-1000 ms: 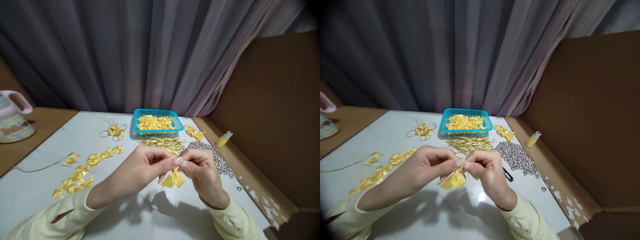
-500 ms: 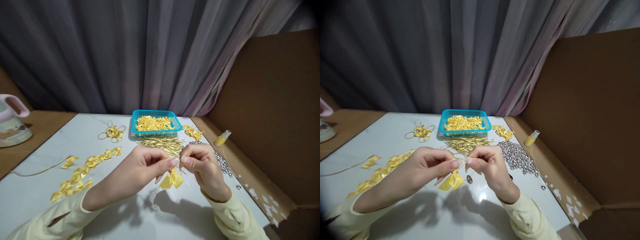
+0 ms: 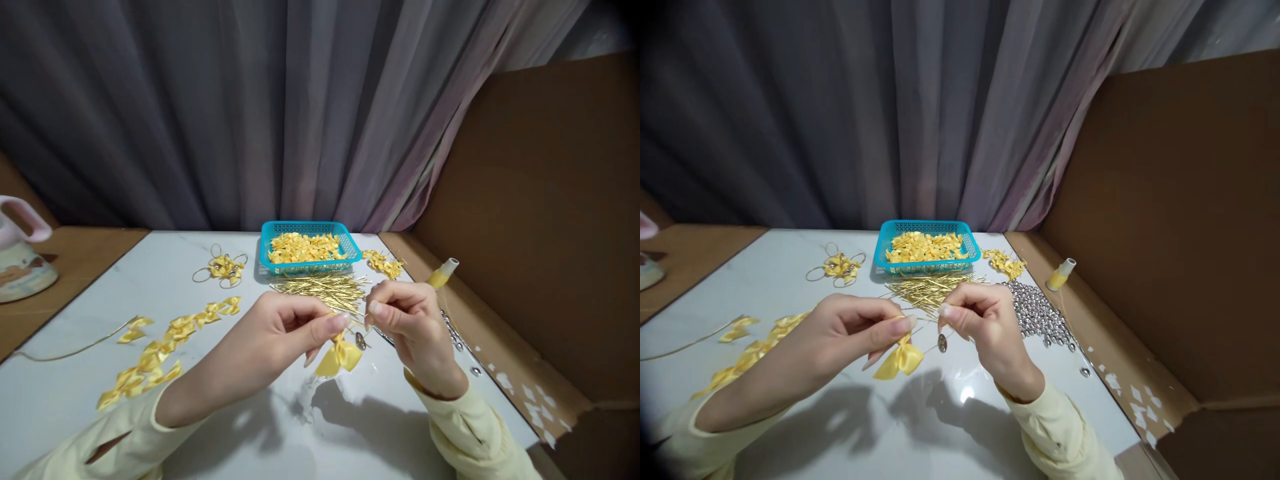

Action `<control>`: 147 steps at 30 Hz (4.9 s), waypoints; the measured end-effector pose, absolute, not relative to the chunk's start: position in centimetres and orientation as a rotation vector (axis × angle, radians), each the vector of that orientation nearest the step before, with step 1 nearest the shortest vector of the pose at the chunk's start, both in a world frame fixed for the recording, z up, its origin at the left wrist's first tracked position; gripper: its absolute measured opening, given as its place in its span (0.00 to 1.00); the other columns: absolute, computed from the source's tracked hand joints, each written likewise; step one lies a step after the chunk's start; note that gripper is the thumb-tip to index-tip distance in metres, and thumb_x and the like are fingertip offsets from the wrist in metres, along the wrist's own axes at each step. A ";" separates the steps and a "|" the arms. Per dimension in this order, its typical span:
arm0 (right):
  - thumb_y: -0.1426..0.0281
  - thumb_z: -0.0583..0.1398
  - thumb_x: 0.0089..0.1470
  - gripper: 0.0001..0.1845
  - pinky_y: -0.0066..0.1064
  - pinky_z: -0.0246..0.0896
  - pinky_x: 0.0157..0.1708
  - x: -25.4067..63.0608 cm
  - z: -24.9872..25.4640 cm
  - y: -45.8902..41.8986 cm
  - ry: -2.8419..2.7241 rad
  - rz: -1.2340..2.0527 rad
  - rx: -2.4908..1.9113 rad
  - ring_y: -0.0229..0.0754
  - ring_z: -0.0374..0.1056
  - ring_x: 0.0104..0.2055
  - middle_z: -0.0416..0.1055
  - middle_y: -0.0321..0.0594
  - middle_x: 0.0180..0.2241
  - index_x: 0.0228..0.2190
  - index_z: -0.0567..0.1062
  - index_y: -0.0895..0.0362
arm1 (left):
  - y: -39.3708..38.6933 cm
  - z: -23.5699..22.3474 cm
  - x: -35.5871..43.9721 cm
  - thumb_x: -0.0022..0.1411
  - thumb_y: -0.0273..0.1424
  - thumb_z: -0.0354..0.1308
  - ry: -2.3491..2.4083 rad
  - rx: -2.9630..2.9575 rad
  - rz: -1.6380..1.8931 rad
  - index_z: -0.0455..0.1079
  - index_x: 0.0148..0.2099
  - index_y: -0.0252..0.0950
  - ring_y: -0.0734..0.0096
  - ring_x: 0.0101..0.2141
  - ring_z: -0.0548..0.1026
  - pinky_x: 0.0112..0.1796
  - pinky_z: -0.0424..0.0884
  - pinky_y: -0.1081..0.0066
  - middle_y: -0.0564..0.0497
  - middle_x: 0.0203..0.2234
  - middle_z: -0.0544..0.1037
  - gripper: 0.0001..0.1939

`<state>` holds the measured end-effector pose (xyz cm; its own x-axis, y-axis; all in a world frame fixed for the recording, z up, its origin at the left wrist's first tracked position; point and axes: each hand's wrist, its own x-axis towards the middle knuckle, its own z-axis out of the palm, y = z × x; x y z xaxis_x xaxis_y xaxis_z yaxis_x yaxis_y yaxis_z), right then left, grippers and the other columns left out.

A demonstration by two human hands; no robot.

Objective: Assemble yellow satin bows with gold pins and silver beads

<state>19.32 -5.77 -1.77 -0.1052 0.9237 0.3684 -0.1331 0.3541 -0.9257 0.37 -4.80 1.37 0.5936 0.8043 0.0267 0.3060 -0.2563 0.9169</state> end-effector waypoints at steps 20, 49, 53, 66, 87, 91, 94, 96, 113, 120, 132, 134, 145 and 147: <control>0.72 0.61 0.52 0.10 0.23 0.44 0.15 18.9 -2.1 -6.4 -1.451 0.897 -0.688 0.29 0.52 0.16 0.61 0.31 0.15 0.20 0.74 0.57 | -4.8 1.5 0.2 0.62 0.41 0.52 0.893 1.828 0.610 0.58 0.20 0.35 0.78 0.19 0.55 0.21 0.52 0.74 0.59 0.15 0.56 0.21; 0.76 0.59 0.51 0.11 0.26 0.49 0.17 17.3 -3.0 -7.4 -1.562 0.669 -0.665 0.32 0.56 0.16 0.63 0.32 0.15 0.19 0.73 0.57 | -5.2 1.3 0.9 0.61 0.30 0.53 0.807 1.932 0.823 0.59 0.19 0.33 0.81 0.18 0.56 0.20 0.54 0.78 0.60 0.14 0.57 0.19; 0.75 0.60 0.51 0.09 0.25 0.49 0.18 17.2 -3.1 -7.1 -1.546 0.740 -0.662 0.32 0.56 0.17 0.65 0.32 0.16 0.20 0.74 0.57 | -5.1 1.5 0.6 0.62 0.33 0.53 0.826 1.942 0.743 0.64 0.20 0.33 0.80 0.19 0.58 0.21 0.55 0.77 0.58 0.14 0.60 0.18; 0.74 0.62 0.50 0.09 0.25 0.46 0.17 17.6 -3.2 -7.0 -1.496 0.919 -0.679 0.31 0.52 0.17 0.63 0.32 0.14 0.20 0.75 0.59 | -4.8 1.3 0.3 0.62 0.39 0.52 0.855 1.880 0.612 0.63 0.19 0.33 0.78 0.20 0.58 0.22 0.53 0.74 0.57 0.14 0.61 0.22; 0.68 0.65 0.44 0.12 0.24 0.40 0.12 20.0 -0.6 -6.5 -1.254 0.973 -0.696 0.31 0.47 0.14 0.59 0.32 0.12 0.15 0.71 0.58 | -4.2 1.6 0.5 0.59 0.25 0.58 0.577 1.543 0.695 0.71 0.42 0.37 0.78 0.28 0.73 0.27 0.65 0.80 0.55 0.25 0.77 0.08; 0.67 0.65 0.43 0.13 0.25 0.40 0.12 20.3 -0.4 -6.6 -1.242 0.947 -0.727 0.31 0.46 0.15 0.57 0.32 0.12 0.14 0.71 0.58 | -4.4 1.7 0.6 0.58 0.24 0.59 0.588 1.556 0.703 0.71 0.39 0.36 0.78 0.29 0.74 0.30 0.67 0.79 0.55 0.25 0.77 0.06; 0.68 0.66 0.41 0.12 0.25 0.39 0.12 20.3 -0.5 -6.5 -1.215 0.975 -0.713 0.31 0.47 0.14 0.59 0.32 0.12 0.14 0.72 0.58 | -4.4 1.7 0.5 0.58 0.25 0.59 0.614 1.596 0.723 0.71 0.37 0.36 0.77 0.29 0.73 0.31 0.67 0.79 0.55 0.24 0.77 0.03; 0.68 0.66 0.42 0.10 0.25 0.39 0.12 20.2 -0.6 -6.5 -1.222 1.023 -0.697 0.31 0.48 0.14 0.60 0.32 0.12 0.15 0.73 0.58 | -4.2 1.6 0.4 0.61 0.28 0.56 0.645 1.650 0.747 0.70 0.38 0.36 0.77 0.29 0.72 0.31 0.66 0.79 0.55 0.26 0.76 0.03; 0.64 0.63 0.50 0.15 0.24 0.47 0.16 19.5 -0.7 -6.3 -1.578 1.383 -0.731 0.31 0.53 0.17 0.64 0.34 0.15 0.19 0.72 0.61 | -5.0 1.8 0.9 0.65 0.33 0.49 0.692 1.934 0.557 0.66 0.26 0.35 0.79 0.24 0.66 0.29 0.63 0.80 0.59 0.21 0.67 0.15; 0.65 0.61 0.53 0.12 0.21 0.54 0.17 19.5 -0.6 -6.0 -1.480 1.534 -0.716 0.30 0.58 0.19 0.67 0.35 0.20 0.24 0.71 0.60 | -4.9 1.9 0.6 0.65 0.31 0.48 0.703 1.986 0.626 0.66 0.27 0.35 0.79 0.23 0.65 0.26 0.62 0.79 0.58 0.20 0.67 0.14; 0.62 0.62 0.50 0.16 0.22 0.51 0.17 19.1 -0.6 -6.1 -1.546 1.375 -0.756 0.30 0.57 0.17 0.64 0.32 0.17 0.20 0.69 0.60 | -4.6 1.1 0.5 0.66 0.32 0.47 0.678 2.186 0.571 0.64 0.26 0.35 0.79 0.23 0.67 0.27 0.61 0.79 0.58 0.21 0.68 0.16; 0.62 0.62 0.50 0.16 0.22 0.50 0.17 19.2 -0.6 -6.2 -1.554 1.390 -0.758 0.30 0.56 0.16 0.64 0.32 0.16 0.20 0.69 0.60 | -4.5 1.1 0.6 0.66 0.31 0.48 0.655 2.210 0.593 0.65 0.26 0.35 0.80 0.24 0.67 0.28 0.62 0.79 0.58 0.21 0.69 0.16; 0.64 0.62 0.52 0.13 0.23 0.49 0.18 20.4 0.5 -6.0 -1.629 1.359 -0.879 0.30 0.55 0.18 0.61 0.31 0.16 0.25 0.71 0.61 | -4.2 1.2 0.7 0.64 0.28 0.51 0.666 2.301 0.702 0.67 0.26 0.35 0.80 0.21 0.67 0.25 0.63 0.81 0.59 0.19 0.68 0.14; 0.67 0.62 0.52 0.09 0.22 0.49 0.18 20.9 0.9 -6.1 -1.541 1.324 -0.845 0.29 0.56 0.18 0.61 0.30 0.16 0.28 0.72 0.60 | -4.1 0.9 0.7 0.63 0.26 0.52 0.670 2.396 0.828 0.68 0.26 0.35 0.78 0.22 0.69 0.26 0.65 0.78 0.57 0.20 0.71 0.12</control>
<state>20.88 -6.15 0.94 -0.3544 0.9137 0.1989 -0.0588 0.1905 -0.9799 0.67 -4.07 0.88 0.6915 0.5931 0.4124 0.2793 -0.7459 0.6046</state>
